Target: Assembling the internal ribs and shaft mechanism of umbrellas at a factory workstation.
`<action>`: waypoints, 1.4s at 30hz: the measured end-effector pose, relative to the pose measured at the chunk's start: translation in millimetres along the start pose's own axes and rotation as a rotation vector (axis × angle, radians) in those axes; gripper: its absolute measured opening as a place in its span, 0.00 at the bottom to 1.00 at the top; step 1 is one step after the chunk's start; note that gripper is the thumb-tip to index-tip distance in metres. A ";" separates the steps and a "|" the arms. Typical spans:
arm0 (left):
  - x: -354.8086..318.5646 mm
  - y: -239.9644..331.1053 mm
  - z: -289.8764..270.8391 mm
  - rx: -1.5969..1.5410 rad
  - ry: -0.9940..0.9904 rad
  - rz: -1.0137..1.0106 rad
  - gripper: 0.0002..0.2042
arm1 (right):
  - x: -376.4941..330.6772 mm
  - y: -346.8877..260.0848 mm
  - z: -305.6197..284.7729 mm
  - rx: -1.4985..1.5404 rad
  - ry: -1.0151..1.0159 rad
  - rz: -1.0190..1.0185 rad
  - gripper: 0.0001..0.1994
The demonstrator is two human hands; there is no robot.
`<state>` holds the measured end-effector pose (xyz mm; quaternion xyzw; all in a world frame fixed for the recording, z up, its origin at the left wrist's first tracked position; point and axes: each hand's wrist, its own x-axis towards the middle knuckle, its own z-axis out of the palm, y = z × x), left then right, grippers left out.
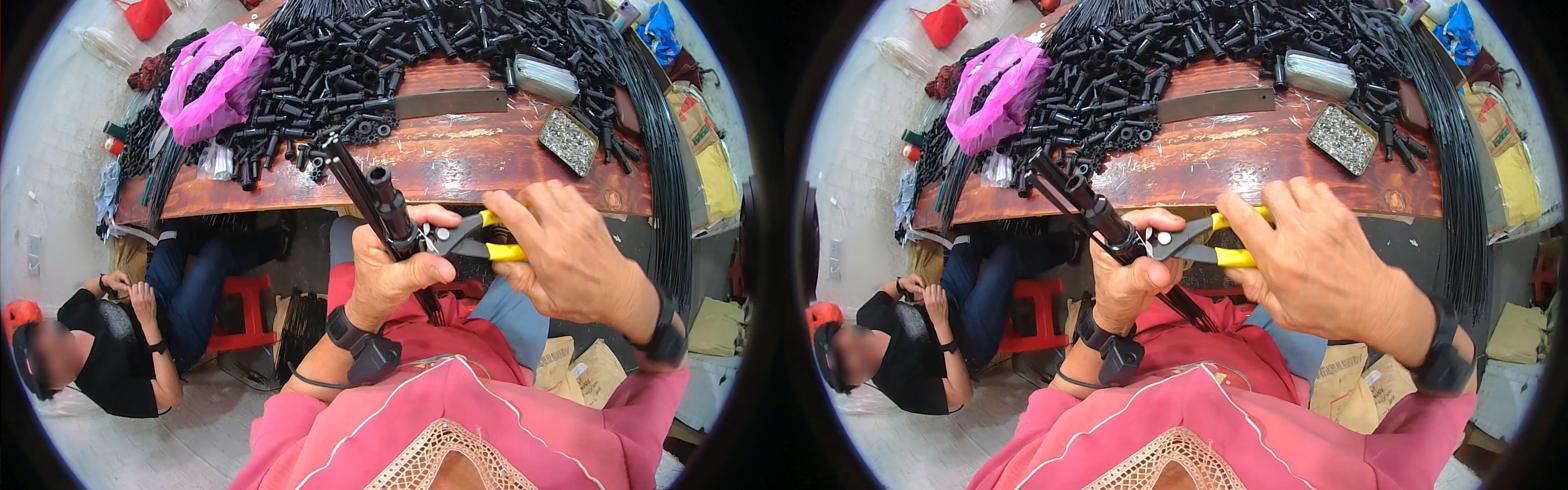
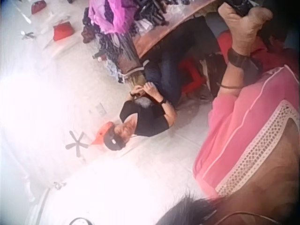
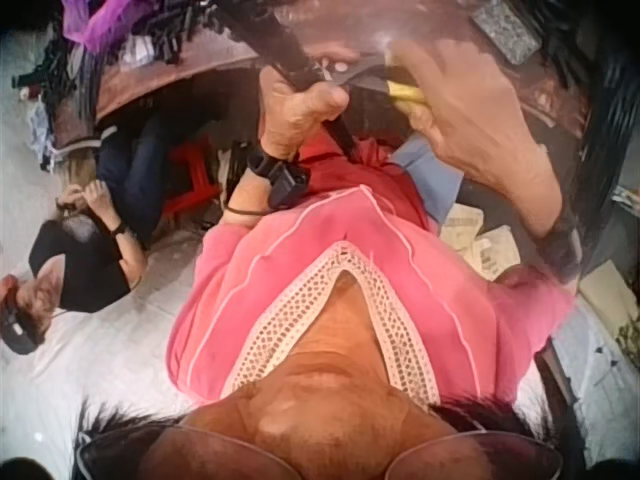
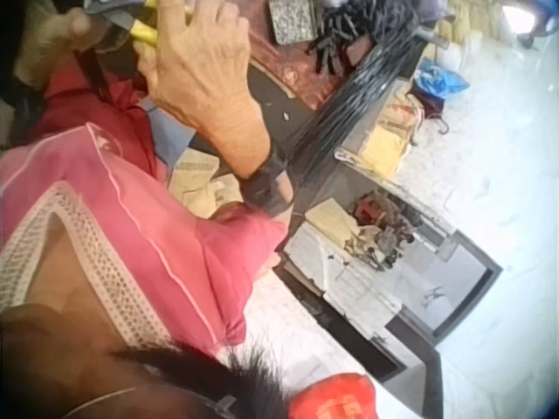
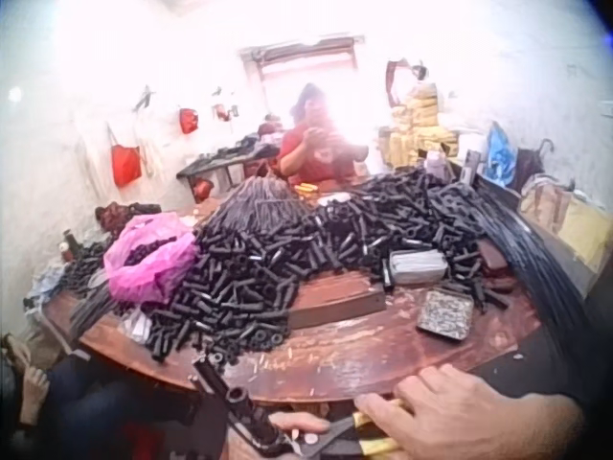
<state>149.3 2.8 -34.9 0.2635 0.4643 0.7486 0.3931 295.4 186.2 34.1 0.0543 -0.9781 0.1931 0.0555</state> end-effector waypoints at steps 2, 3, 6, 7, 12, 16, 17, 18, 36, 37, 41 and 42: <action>3.3 -1.3 -1.5 0.003 -0.026 0.069 0.30 | -1.9 1.0 3.6 -0.333 0.310 -0.164 0.20; 3.5 -2.4 -2.2 0.001 -0.031 0.061 0.30 | -3.9 4.2 5.1 -0.332 0.309 -0.155 0.20; 3.0 -2.8 -3.9 -0.069 -0.163 0.010 0.33 | 3.3 26.0 9.0 0.937 -0.486 0.298 0.25; 3.0 -2.1 -3.1 -0.025 -0.140 0.012 0.33 | 7.0 30.9 9.8 1.114 -0.718 0.361 0.26; -1.4 -4.2 -0.3 0.007 -0.019 0.057 0.26 | 3.7 12.4 -4.1 0.305 -0.331 0.106 0.29; 5.7 -5.1 0.5 0.021 -0.023 0.072 0.27 | -7.8 1.2 2.5 -0.376 0.283 -0.174 0.27; 7.2 -5.2 -2.2 0.023 -0.024 0.070 0.27 | -8.5 8.4 6.7 -0.374 0.285 -0.172 0.27; 8.5 -6.2 -4.1 0.073 -0.060 0.061 0.29 | -9.2 18.5 11.3 -0.140 0.188 -0.165 0.25; 16.6 -9.9 -1.4 -0.262 -0.125 -0.023 0.51 | 12.3 14.7 6.5 0.178 -0.239 0.194 0.17; 16.9 -7.5 0.3 -0.212 -0.048 -0.090 0.54 | 10.6 13.0 9.0 0.065 -0.118 0.158 0.15; 18.3 -4.3 2.3 -0.202 0.040 -0.110 0.51 | 14.9 3.4 7.3 -0.191 0.021 0.126 0.20; 17.7 -4.3 2.1 -0.202 0.040 -0.105 0.51 | 15.9 2.0 8.1 -0.143 -0.003 0.152 0.22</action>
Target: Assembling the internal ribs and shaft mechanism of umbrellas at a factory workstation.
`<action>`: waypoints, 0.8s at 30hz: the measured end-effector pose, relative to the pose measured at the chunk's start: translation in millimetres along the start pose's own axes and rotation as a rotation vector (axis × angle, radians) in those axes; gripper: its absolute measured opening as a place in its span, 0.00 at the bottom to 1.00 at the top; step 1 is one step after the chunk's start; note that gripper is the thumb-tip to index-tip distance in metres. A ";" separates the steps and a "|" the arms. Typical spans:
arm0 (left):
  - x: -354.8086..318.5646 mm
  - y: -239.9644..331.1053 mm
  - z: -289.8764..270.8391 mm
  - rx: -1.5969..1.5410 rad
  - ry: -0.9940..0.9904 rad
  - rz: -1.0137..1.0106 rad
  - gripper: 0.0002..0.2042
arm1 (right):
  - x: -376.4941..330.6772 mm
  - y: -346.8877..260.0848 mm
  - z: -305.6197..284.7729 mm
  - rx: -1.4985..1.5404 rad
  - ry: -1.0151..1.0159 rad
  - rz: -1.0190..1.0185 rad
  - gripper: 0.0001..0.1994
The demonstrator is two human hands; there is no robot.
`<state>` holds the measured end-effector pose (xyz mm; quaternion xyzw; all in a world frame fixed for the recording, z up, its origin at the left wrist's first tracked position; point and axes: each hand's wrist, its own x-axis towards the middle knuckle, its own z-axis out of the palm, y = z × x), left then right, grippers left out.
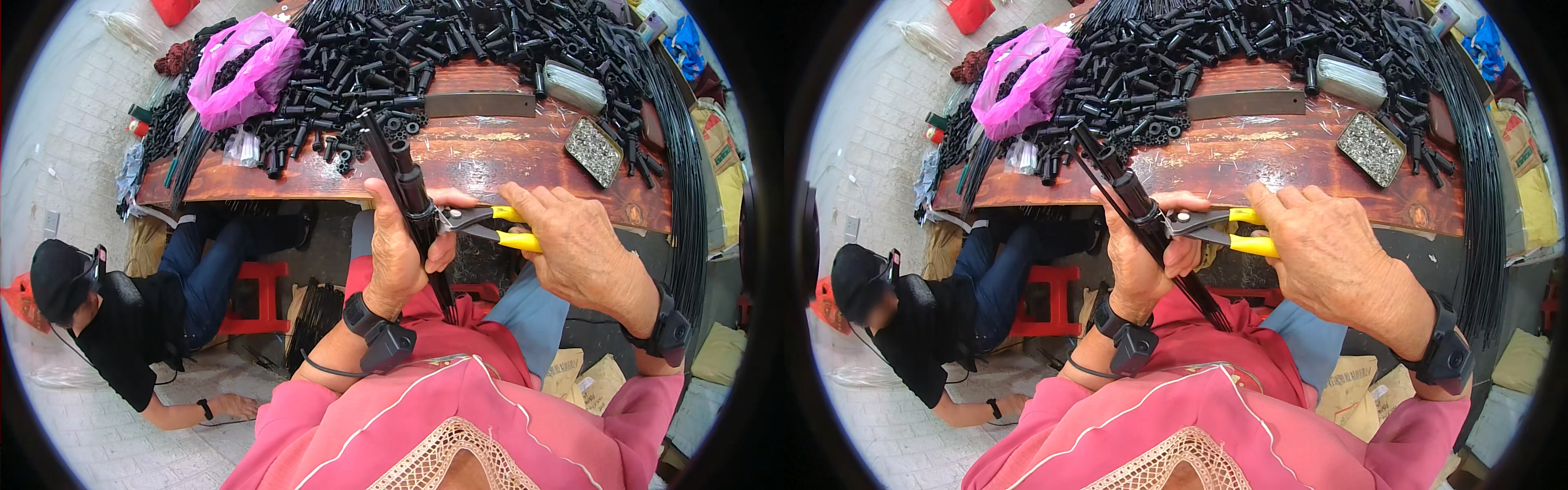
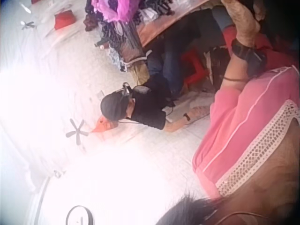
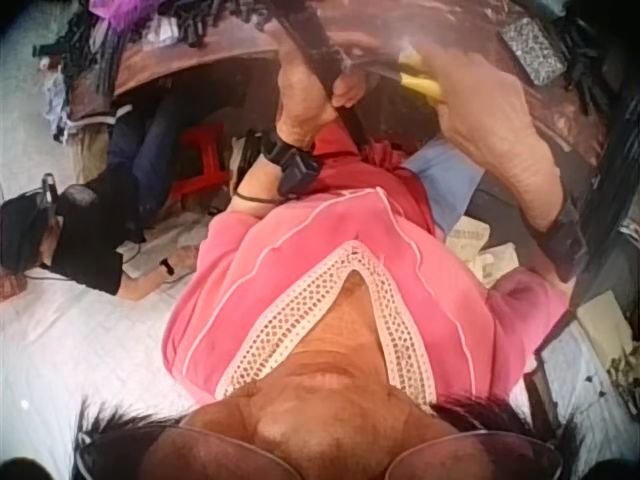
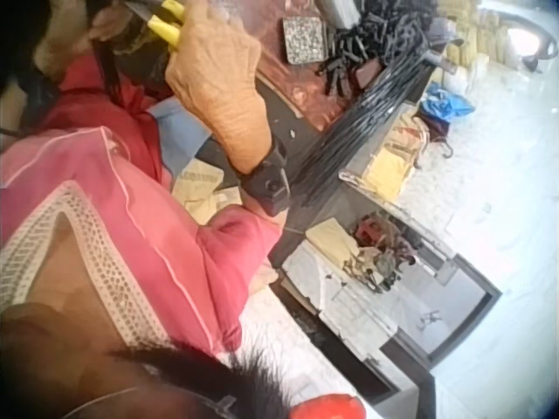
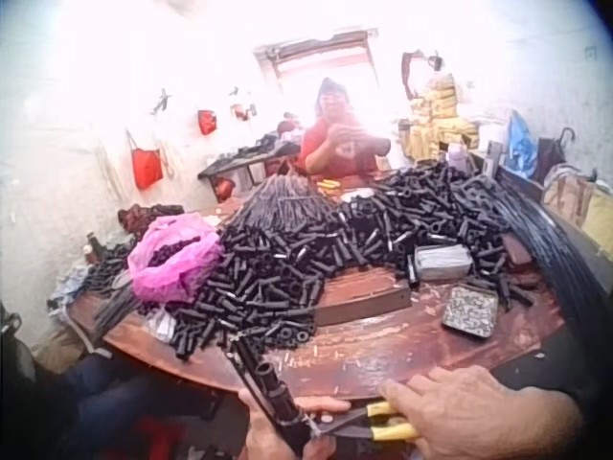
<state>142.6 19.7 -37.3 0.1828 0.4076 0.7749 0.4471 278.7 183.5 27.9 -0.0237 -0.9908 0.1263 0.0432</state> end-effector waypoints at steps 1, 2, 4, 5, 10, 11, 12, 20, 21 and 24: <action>-0.6 -0.3 -0.7 0.024 0.042 0.032 0.50 | 0.6 -1.5 0.9 0.047 -0.029 0.024 0.24; -1.5 -0.3 -1.3 0.048 0.084 0.063 0.50 | 1.2 -3.0 2.7 0.044 -0.028 0.022 0.24; 0.8 0.6 3.0 0.054 0.104 0.059 0.49 | 0.8 -2.2 8.0 -0.044 0.130 -0.026 0.25; 1.7 0.8 4.6 0.060 0.128 0.057 0.48 | 0.4 -2.3 9.9 -0.046 0.130 -0.023 0.25; 0.0 0.2 3.5 0.036 0.114 0.072 0.49 | -2.1 -7.7 18.6 -0.165 0.163 0.047 0.28; -0.6 0.9 3.2 0.030 0.122 0.071 0.49 | -2.6 -9.0 20.8 -0.165 0.164 0.044 0.28; -1.2 1.0 2.3 0.031 0.120 0.072 0.49 | -3.5 -10.2 23.0 -0.142 0.152 0.045 0.27; -4.9 0.8 1.2 0.029 0.096 0.051 0.49 | -0.2 -8.5 30.9 -0.223 0.295 -0.006 0.14; -4.9 0.4 1.8 0.030 0.094 0.051 0.49 | 1.0 -3.2 34.4 -0.202 0.324 -0.024 0.12; -4.4 -1.2 1.1 0.085 0.096 0.068 0.49 | 0.4 2.0 53.2 -0.124 0.340 -0.017 0.11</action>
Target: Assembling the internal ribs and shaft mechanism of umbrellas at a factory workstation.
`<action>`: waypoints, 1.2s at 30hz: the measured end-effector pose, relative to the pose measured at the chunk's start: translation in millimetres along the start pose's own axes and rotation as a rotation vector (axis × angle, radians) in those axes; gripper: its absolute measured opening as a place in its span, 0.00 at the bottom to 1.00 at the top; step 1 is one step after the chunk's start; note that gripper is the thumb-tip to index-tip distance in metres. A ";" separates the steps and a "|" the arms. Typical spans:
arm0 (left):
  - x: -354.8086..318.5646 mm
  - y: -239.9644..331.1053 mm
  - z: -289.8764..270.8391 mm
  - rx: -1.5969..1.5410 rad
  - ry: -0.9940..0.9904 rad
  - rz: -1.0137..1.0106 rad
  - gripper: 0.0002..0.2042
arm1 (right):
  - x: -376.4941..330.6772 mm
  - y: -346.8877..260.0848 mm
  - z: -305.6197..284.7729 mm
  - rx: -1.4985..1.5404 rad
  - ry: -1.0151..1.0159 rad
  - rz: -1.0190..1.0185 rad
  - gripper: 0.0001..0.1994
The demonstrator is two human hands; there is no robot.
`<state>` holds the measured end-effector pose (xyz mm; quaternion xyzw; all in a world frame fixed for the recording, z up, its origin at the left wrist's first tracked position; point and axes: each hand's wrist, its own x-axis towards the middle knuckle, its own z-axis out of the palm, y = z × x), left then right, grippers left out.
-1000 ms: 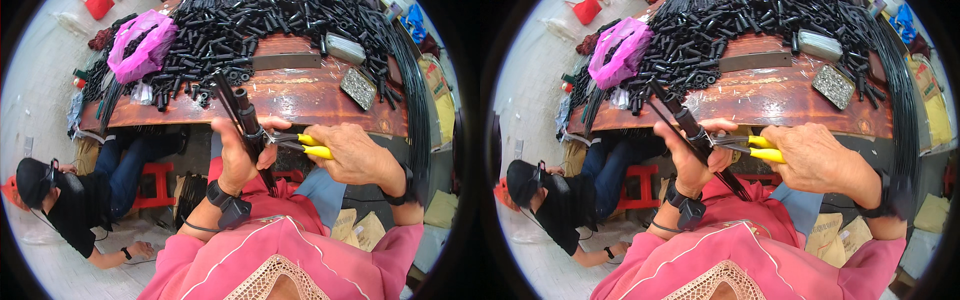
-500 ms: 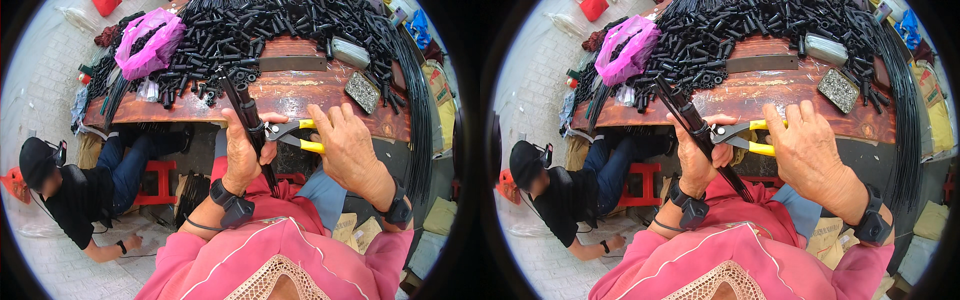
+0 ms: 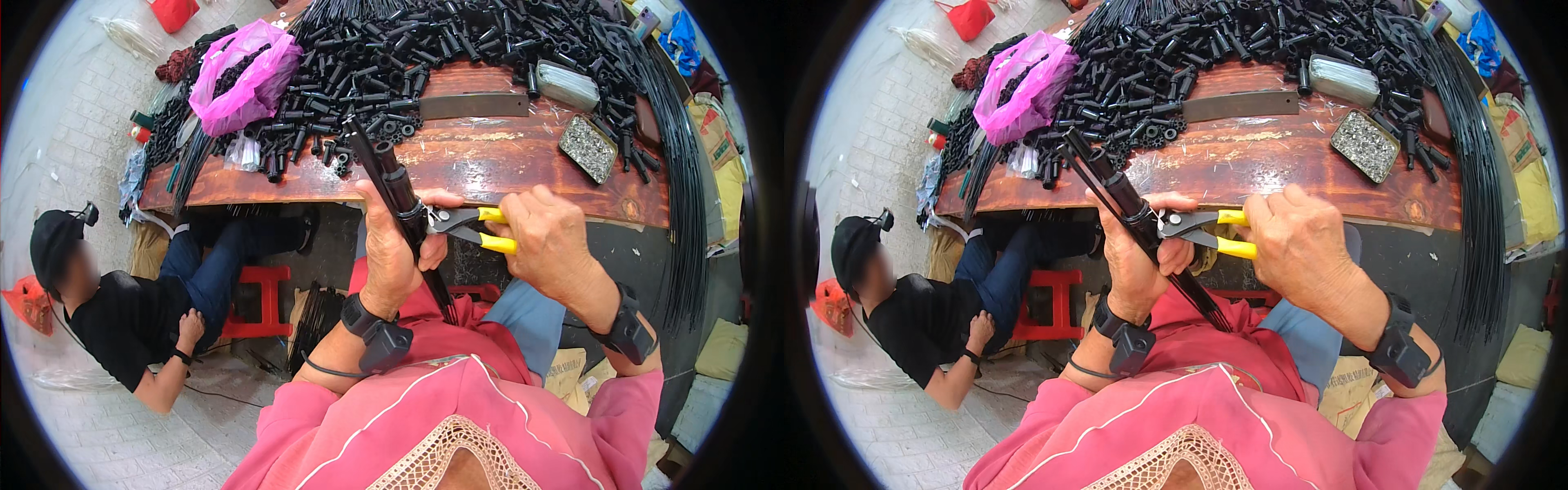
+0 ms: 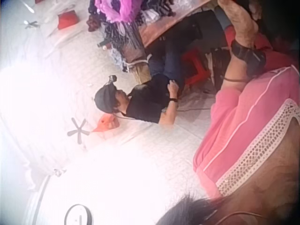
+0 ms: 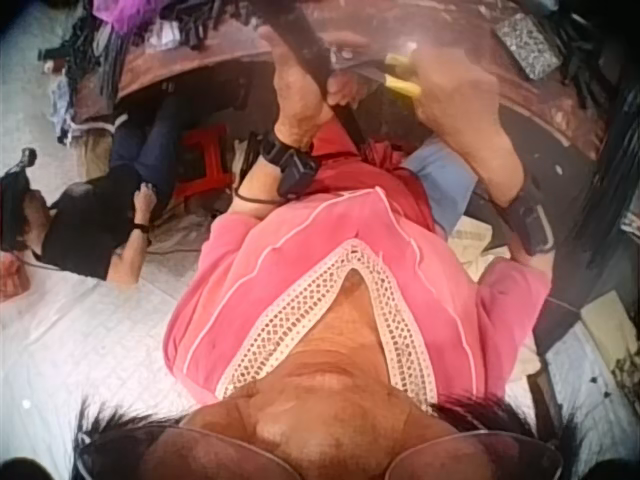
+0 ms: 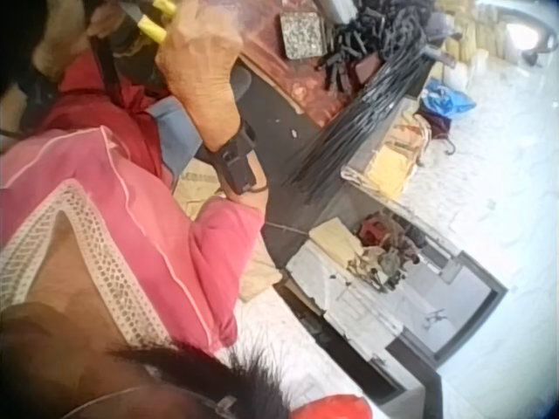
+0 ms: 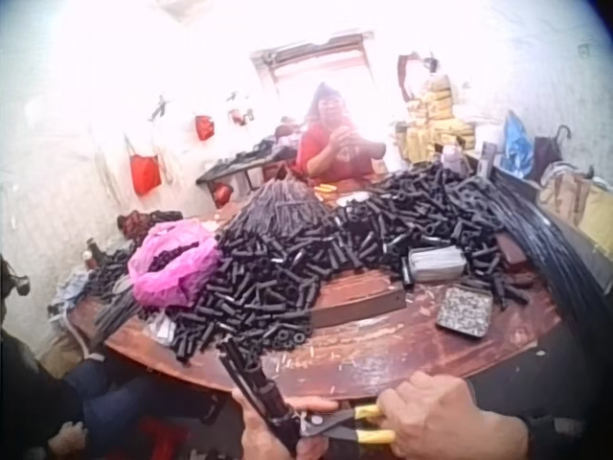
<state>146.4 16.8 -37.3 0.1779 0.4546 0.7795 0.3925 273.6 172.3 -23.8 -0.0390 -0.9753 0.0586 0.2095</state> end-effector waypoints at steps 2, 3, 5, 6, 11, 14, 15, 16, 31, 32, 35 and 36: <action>0.5 -0.8 -1.3 -0.007 -0.037 -0.020 0.50 | -1.6 1.4 -0.8 0.050 -0.014 0.036 0.10; 0.4 -0.7 -1.1 -0.006 -0.035 -0.023 0.50 | -0.9 1.6 -6.8 0.015 -0.011 0.027 0.10; 0.0 -0.4 0.7 0.019 -0.070 -0.021 0.50 | 0.7 1.1 -21.9 -0.045 -0.047 0.022 0.09; 0.2 -0.4 1.6 0.020 -0.073 -0.025 0.50 | 2.8 2.5 -29.0 -0.044 -0.047 0.027 0.09; 1.1 -1.2 10.8 0.010 -0.073 -0.034 0.49 | 16.8 11.4 -59.6 -0.218 -0.142 -0.082 0.07; 1.5 -2.8 17.6 0.039 -0.041 -0.006 0.48 | 22.8 10.0 -73.0 -0.319 -0.133 -0.166 0.06; 1.8 -2.6 19.3 0.042 -0.046 -0.002 0.48 | 24.9 10.2 -74.8 -0.354 -0.163 -0.180 0.07; 2.1 -2.4 21.2 0.054 -0.019 -0.009 0.48 | 27.1 10.5 -76.9 -0.390 -0.193 -0.194 0.07; -1.3 0.1 -8.6 0.081 -0.196 0.278 0.47 | 4.2 12.9 -18.2 0.010 -0.091 0.044 0.12; -3.4 -0.3 -9.1 0.086 -0.191 0.278 0.47 | 5.3 14.4 -21.2 0.008 -0.091 0.035 0.12; -4.1 -2.6 -13.9 0.085 -0.247 0.307 0.39 | 9.2 13.8 -27.3 0.007 -0.068 -0.006 0.10; -4.9 -2.7 -14.5 0.088 -0.243 0.303 0.39 | 9.6 12.7 -29.4 -0.008 -0.054 -0.023 0.10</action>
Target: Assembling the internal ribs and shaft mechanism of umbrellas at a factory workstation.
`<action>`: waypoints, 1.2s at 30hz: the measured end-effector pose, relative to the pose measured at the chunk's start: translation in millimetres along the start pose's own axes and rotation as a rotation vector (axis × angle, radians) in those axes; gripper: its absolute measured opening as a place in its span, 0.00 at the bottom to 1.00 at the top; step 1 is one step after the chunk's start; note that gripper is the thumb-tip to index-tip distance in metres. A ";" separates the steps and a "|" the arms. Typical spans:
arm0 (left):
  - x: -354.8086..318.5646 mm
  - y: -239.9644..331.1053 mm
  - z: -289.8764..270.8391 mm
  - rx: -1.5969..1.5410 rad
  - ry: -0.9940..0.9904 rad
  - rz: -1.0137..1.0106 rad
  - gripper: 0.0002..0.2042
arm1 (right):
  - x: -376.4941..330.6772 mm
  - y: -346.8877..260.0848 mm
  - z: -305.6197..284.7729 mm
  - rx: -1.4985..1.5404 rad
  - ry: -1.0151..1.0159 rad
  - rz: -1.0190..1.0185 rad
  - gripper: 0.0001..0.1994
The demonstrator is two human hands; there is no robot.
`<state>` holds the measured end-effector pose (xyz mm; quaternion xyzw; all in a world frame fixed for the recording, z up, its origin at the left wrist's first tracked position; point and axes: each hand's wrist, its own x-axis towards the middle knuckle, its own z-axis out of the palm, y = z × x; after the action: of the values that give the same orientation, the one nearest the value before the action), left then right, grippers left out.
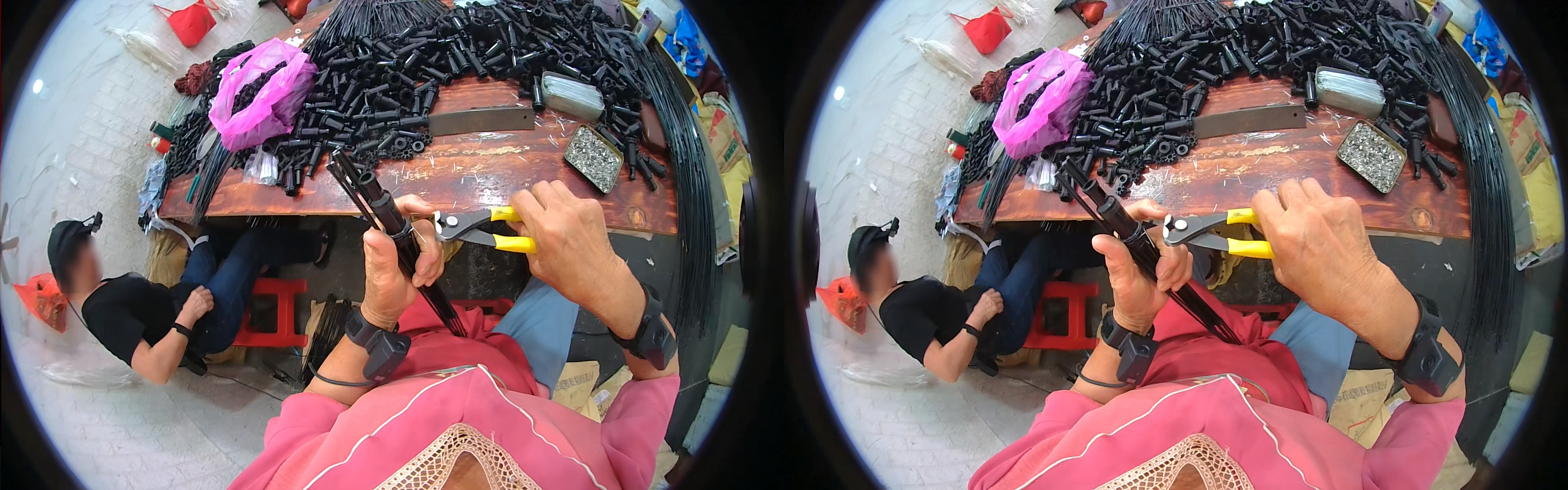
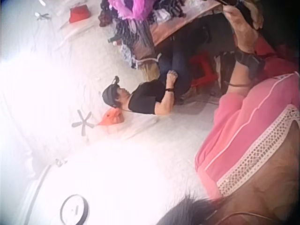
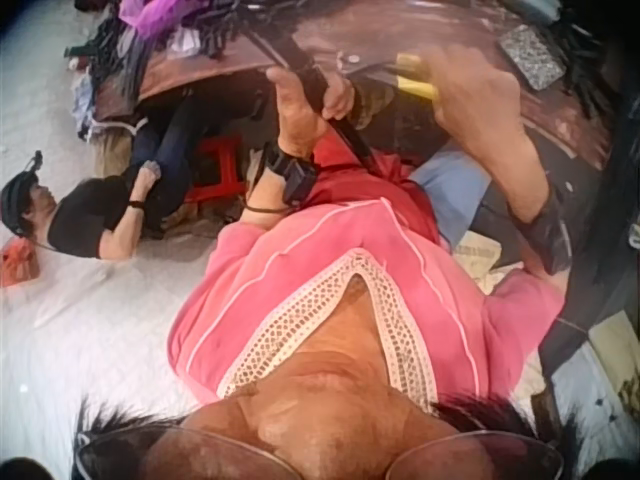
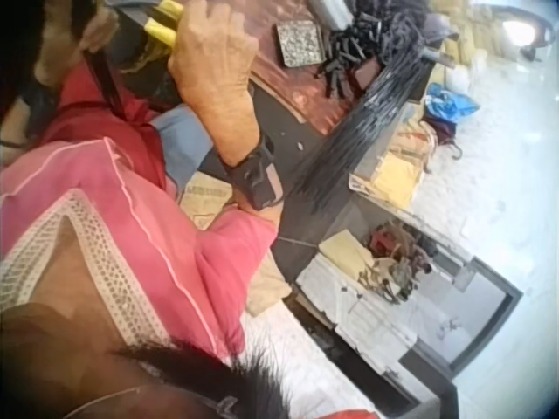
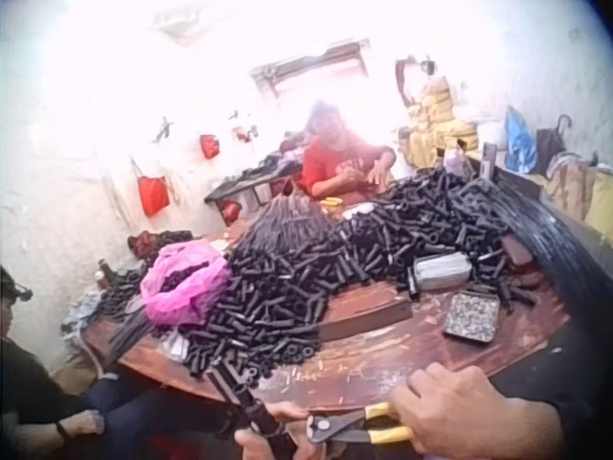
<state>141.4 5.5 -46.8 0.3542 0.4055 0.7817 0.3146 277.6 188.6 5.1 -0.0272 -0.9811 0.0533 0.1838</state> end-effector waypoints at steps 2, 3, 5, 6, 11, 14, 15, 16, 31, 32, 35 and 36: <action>-2.3 0.0 -0.2 -0.010 0.005 -0.028 0.39 | 4.0 -1.5 -6.8 -0.023 0.015 -0.022 0.10; -3.4 -0.6 0.0 -0.024 0.026 -0.043 0.40 | 6.2 -1.9 -9.5 -0.052 0.032 -0.043 0.10; -3.4 0.8 2.2 -0.007 0.016 -0.047 0.41 | 9.7 -1.8 -12.0 -0.068 0.052 -0.060 0.10; -3.0 1.5 3.7 0.006 0.005 -0.046 0.42 | 11.1 -1.6 -13.8 -0.091 0.074 -0.079 0.11; -6.3 2.5 5.6 0.000 0.002 -0.067 0.43 | 17.8 -0.7 -20.8 -0.124 0.101 -0.095 0.13; -5.5 1.4 7.6 -0.007 -0.021 -0.065 0.43 | 18.1 0.1 -20.7 -0.115 0.114 -0.080 0.17; -6.0 1.8 7.5 0.001 -0.025 -0.061 0.43 | 19.5 0.1 -19.0 -0.094 0.145 -0.078 0.20; -6.4 1.8 6.8 0.003 -0.022 -0.058 0.43 | 20.6 0.2 -18.4 -0.092 0.147 -0.082 0.20; -6.6 0.6 6.9 -0.169 0.020 -0.054 0.42 | 25.4 -0.5 -25.9 -0.240 0.122 -0.141 0.20; -6.2 1.5 7.3 -0.168 0.018 -0.056 0.42 | 25.0 0.2 -26.5 -0.215 0.094 -0.128 0.20; -7.2 2.2 7.0 -0.172 0.030 -0.064 0.42 | 25.2 -1.5 -27.9 -0.142 0.063 -0.114 0.24; -7.2 1.3 6.9 -0.178 0.036 -0.073 0.42 | 24.6 -2.0 -28.4 -0.099 0.060 -0.106 0.29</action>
<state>150.7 2.1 -44.9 0.2958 0.3525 0.8091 0.3657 265.0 191.2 40.4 0.0140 -0.9767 -0.0061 0.2141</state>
